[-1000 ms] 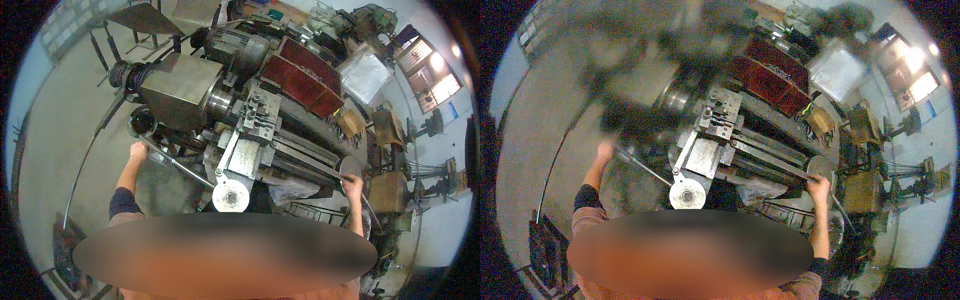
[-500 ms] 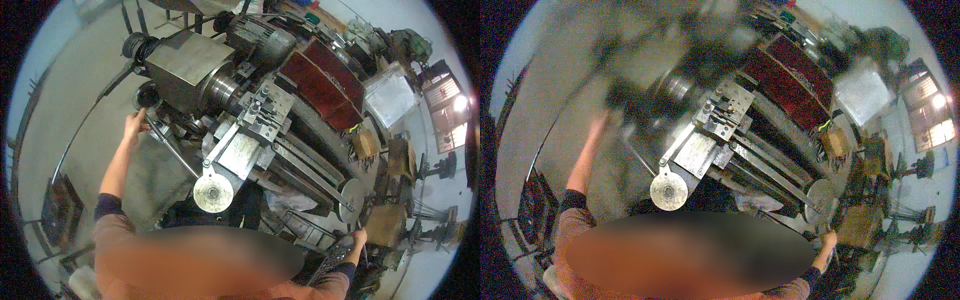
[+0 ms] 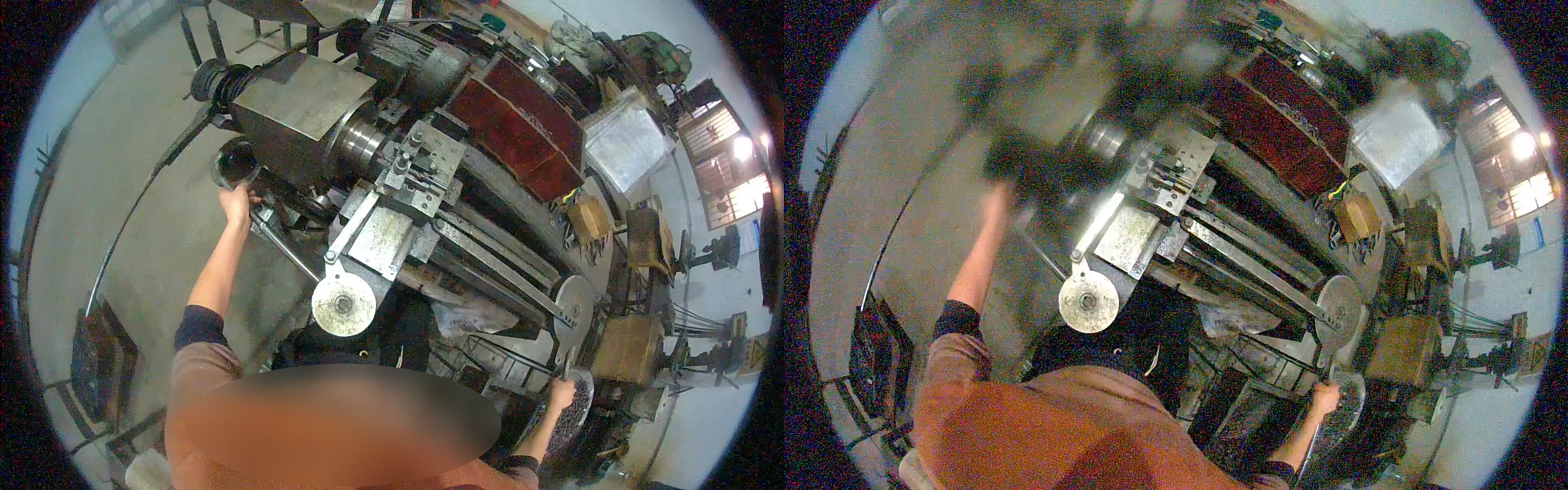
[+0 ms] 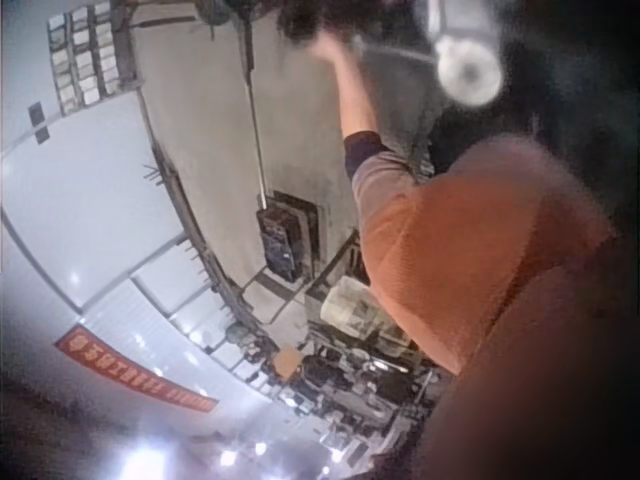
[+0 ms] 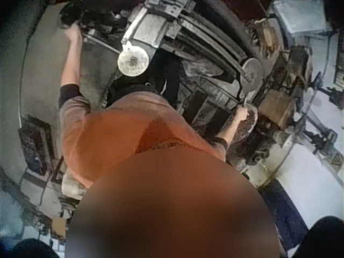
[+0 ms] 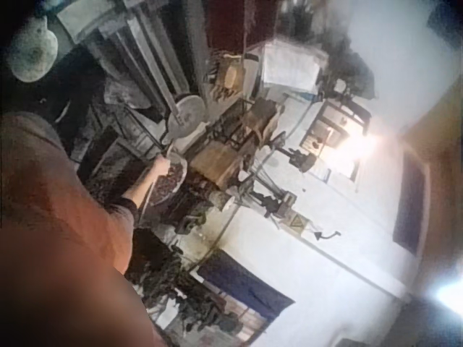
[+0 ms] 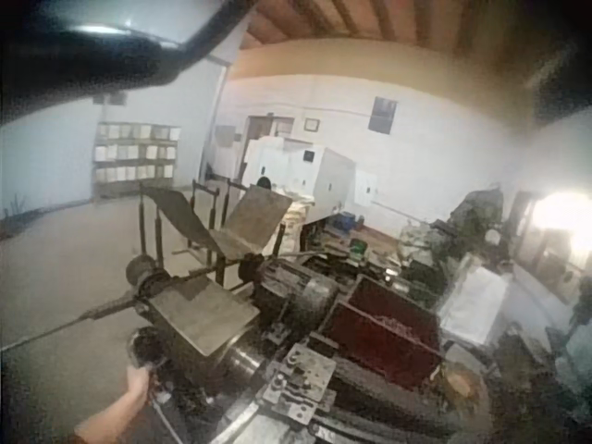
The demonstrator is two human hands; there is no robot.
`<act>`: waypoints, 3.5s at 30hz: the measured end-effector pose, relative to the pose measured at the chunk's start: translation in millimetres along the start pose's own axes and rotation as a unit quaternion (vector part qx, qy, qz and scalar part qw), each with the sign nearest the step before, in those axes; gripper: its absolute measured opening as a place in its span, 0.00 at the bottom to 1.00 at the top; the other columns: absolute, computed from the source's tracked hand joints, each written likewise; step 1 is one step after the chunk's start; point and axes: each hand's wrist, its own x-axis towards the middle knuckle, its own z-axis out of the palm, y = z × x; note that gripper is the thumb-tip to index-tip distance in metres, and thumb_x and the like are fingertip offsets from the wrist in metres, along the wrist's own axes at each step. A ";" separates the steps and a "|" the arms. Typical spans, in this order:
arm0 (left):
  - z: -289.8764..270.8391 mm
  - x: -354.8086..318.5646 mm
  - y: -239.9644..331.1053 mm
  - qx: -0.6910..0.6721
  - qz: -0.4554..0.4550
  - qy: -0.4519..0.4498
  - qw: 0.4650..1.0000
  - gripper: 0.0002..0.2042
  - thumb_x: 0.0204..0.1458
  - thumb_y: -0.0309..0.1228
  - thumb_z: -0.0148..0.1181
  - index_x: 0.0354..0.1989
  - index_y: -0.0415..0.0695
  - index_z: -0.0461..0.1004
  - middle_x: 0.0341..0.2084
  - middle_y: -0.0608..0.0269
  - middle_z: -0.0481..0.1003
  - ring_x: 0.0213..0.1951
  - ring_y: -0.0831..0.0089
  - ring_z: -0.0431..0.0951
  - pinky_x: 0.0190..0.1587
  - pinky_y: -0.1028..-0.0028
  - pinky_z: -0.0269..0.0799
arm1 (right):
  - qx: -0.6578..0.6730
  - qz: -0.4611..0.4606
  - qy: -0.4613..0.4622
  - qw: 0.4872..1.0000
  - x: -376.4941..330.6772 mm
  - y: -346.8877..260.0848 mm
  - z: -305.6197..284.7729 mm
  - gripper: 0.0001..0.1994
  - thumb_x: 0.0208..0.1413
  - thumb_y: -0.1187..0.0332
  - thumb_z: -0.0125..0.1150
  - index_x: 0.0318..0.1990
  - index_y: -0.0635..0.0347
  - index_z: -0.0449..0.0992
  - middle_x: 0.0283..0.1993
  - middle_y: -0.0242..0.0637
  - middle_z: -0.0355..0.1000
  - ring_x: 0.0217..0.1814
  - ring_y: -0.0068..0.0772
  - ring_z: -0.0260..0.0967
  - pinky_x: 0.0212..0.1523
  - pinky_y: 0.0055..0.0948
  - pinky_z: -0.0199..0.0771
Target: The person operates a metal lathe, repeatedly loading small cylindrical metal pieces, adjusting controls, and removing finished parts. They place the processed pieces into a nearby bin and continue the cycle with new pieces.
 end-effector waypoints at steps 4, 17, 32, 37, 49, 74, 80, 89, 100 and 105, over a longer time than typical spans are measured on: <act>-5.6 -11.3 10.8 -0.002 -0.014 -0.014 1.000 0.08 0.41 0.23 0.49 0.29 0.30 0.64 0.16 0.55 0.68 0.11 0.71 0.67 0.13 0.74 0.67 | 0.049 -0.013 0.013 0.999 2.7 2.7 4.5 0.17 0.36 0.62 0.49 0.33 0.64 0.72 0.35 0.54 0.69 0.38 0.53 0.66 0.39 0.43 0.66; -51.8 11.5 42.2 0.139 0.043 -0.057 0.988 0.09 0.40 0.22 0.44 0.30 0.31 0.66 0.18 0.55 0.68 0.16 0.68 0.71 0.18 0.72 0.69 | -0.022 -0.115 0.089 0.989 133.8 38.8 30.7 0.16 0.35 0.59 0.49 0.24 0.65 0.70 0.29 0.53 0.69 0.33 0.56 0.67 0.34 0.45 0.66; -181.5 -90.1 11.7 0.064 0.013 0.153 0.986 0.13 0.42 0.22 0.43 0.38 0.31 0.63 0.19 0.55 0.68 0.18 0.69 0.69 0.20 0.76 0.66 | 0.020 -0.012 0.050 0.998 5.9 13.5 21.3 0.19 0.38 0.54 0.52 0.28 0.64 0.72 0.31 0.50 0.70 0.35 0.52 0.68 0.37 0.44 0.67; -165.6 -76.4 15.7 0.042 0.025 0.155 0.987 0.15 0.40 0.20 0.41 0.39 0.28 0.62 0.18 0.53 0.68 0.17 0.69 0.69 0.20 0.75 0.67 | 0.011 0.030 0.035 0.999 -8.1 -4.2 8.7 0.22 0.39 0.53 0.52 0.34 0.63 0.73 0.35 0.51 0.70 0.38 0.52 0.67 0.39 0.43 0.67; -154.1 -70.2 21.0 0.055 0.027 0.150 0.987 0.14 0.39 0.20 0.39 0.37 0.29 0.64 0.15 0.54 0.67 0.14 0.68 0.68 0.19 0.74 0.67 | 0.005 0.044 0.054 0.998 2.9 4.0 24.0 0.22 0.36 0.54 0.54 0.34 0.63 0.72 0.35 0.50 0.70 0.38 0.51 0.67 0.39 0.41 0.66; -223.9 24.1 11.8 0.420 -0.007 -0.145 0.896 0.10 0.44 0.31 0.52 0.28 0.36 0.65 0.21 0.55 0.68 0.19 0.69 0.70 0.18 0.69 0.70 | -0.031 -0.120 0.297 0.947 91.5 0.4 37.7 0.31 0.35 0.63 0.57 0.52 0.62 0.59 0.52 0.44 0.60 0.54 0.45 0.55 0.51 0.43 0.57; -147.0 88.3 -10.6 0.639 0.255 -0.197 0.698 0.18 0.40 0.32 0.56 0.40 0.36 0.65 0.31 0.48 0.70 0.34 0.57 0.72 0.36 0.65 0.68 | 0.182 -0.125 0.214 0.951 2.2 -9.0 40.7 0.33 0.22 0.67 0.59 0.46 0.65 0.65 0.49 0.51 0.62 0.49 0.50 0.59 0.50 0.40 0.58; -65.4 104.0 -77.7 0.642 0.256 -0.271 0.670 0.17 0.39 0.38 0.55 0.30 0.34 0.69 0.23 0.44 0.71 0.29 0.50 0.72 0.32 0.59 0.68 | 0.284 -0.120 0.132 0.942 -79.0 -17.9 -0.6 0.17 0.28 0.67 0.59 0.32 0.63 0.74 0.31 0.48 0.70 0.34 0.44 0.69 0.37 0.32 0.67; -30.1 57.5 -74.8 0.386 -0.065 -0.310 0.867 0.08 0.44 0.30 0.46 0.24 0.36 0.64 0.14 0.54 0.66 0.11 0.63 0.67 0.12 0.63 0.66 | 0.337 -0.116 0.043 0.933 -96.2 -59.1 -36.2 0.16 0.30 0.67 0.57 0.31 0.63 0.75 0.27 0.47 0.72 0.32 0.41 0.71 0.35 0.29 0.69; -25.3 60.4 -83.1 0.289 -0.199 -0.347 0.870 0.06 0.46 0.28 0.44 0.26 0.37 0.62 0.14 0.55 0.65 0.11 0.62 0.66 0.09 0.61 0.64 | 0.339 -0.185 0.068 0.920 -92.2 -85.5 -57.7 0.15 0.30 0.66 0.57 0.31 0.62 0.76 0.28 0.46 0.72 0.32 0.41 0.71 0.37 0.29 0.69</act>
